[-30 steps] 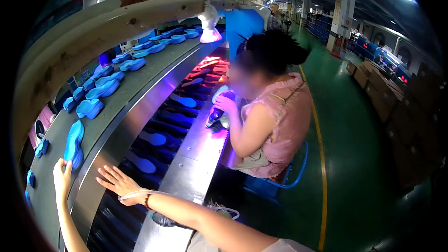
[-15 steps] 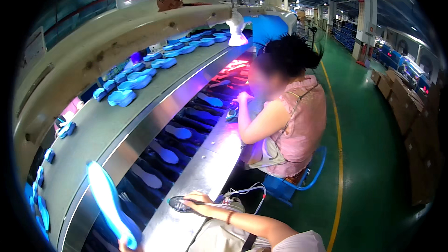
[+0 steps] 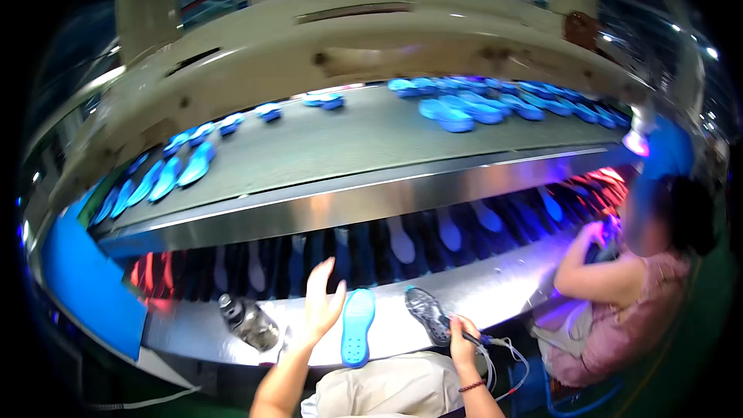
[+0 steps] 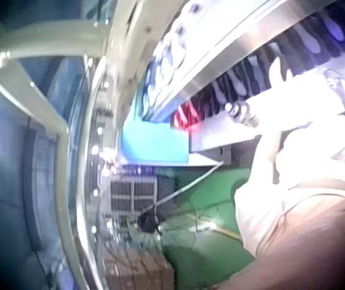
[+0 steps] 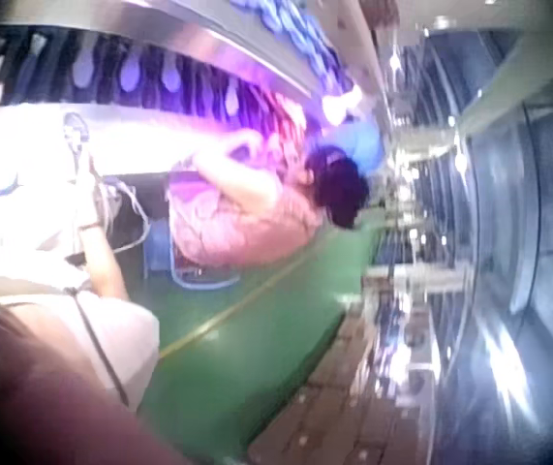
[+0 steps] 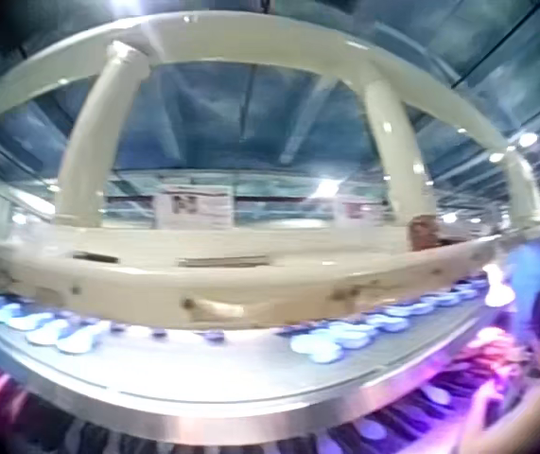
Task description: The person takes shoe soles from a conveyor belt, applies adhesive across the surface of each sole using a brush tool, and places the soles back onto the conveyor belt.
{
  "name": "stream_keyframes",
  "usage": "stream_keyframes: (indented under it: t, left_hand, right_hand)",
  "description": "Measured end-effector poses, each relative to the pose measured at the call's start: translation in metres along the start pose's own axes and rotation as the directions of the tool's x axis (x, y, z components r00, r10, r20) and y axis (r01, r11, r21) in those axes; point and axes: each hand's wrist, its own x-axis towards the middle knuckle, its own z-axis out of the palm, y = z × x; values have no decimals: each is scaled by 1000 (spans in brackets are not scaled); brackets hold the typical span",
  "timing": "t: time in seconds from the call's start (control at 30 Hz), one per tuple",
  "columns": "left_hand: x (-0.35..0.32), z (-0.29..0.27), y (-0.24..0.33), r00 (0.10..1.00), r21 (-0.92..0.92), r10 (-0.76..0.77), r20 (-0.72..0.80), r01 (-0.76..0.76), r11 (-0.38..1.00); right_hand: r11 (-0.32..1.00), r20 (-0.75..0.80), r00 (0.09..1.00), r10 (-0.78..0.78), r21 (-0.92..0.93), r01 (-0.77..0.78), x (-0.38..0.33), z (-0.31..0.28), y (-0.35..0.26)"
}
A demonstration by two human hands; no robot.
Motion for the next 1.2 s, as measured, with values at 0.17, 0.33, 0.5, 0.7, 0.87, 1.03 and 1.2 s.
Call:
stream_keyframes:
  t: [0.17, 0.33, 0.5, 0.7, 0.87, 1.03, 1.2]
  left_hand:
    - [169, -115, 164, 638, 340, 723, -265, -640, 689]
    - [325, -138, 212, 630, 522, 709, -318, -508, 685]
    - [364, -138, 211, 965, 226, 244, 99, -261, 939]
    - [381, -148, 196, 985, 294, 71, 157, -115, 949]
    - [373, -147, 202, 964, 359, 266, 14, -253, 898]
    - [355, -139, 219, 808, 638, 576, -123, -380, 669]
    - [354, -137, 221, 746, 694, 652, -139, -396, 602]
  right_hand:
    - [983, 66, 992, 105, 144, -114, -10, 7, -23]
    - [973, 75, 986, 147, 169, -158, -5, 10, -25]
    - [980, 67, 992, 109, 161, -118, 2, 3, -27]
    - [976, 62, 991, 115, 180, -124, 5, 4, -26]
    - [969, 89, 987, 131, 198, -146, 3, 2, -4]
    - [974, 78, 987, 138, 168, -149, 2, 0, -1]
    - [974, 93, 987, 129, 175, -144, 6, 6, -1]
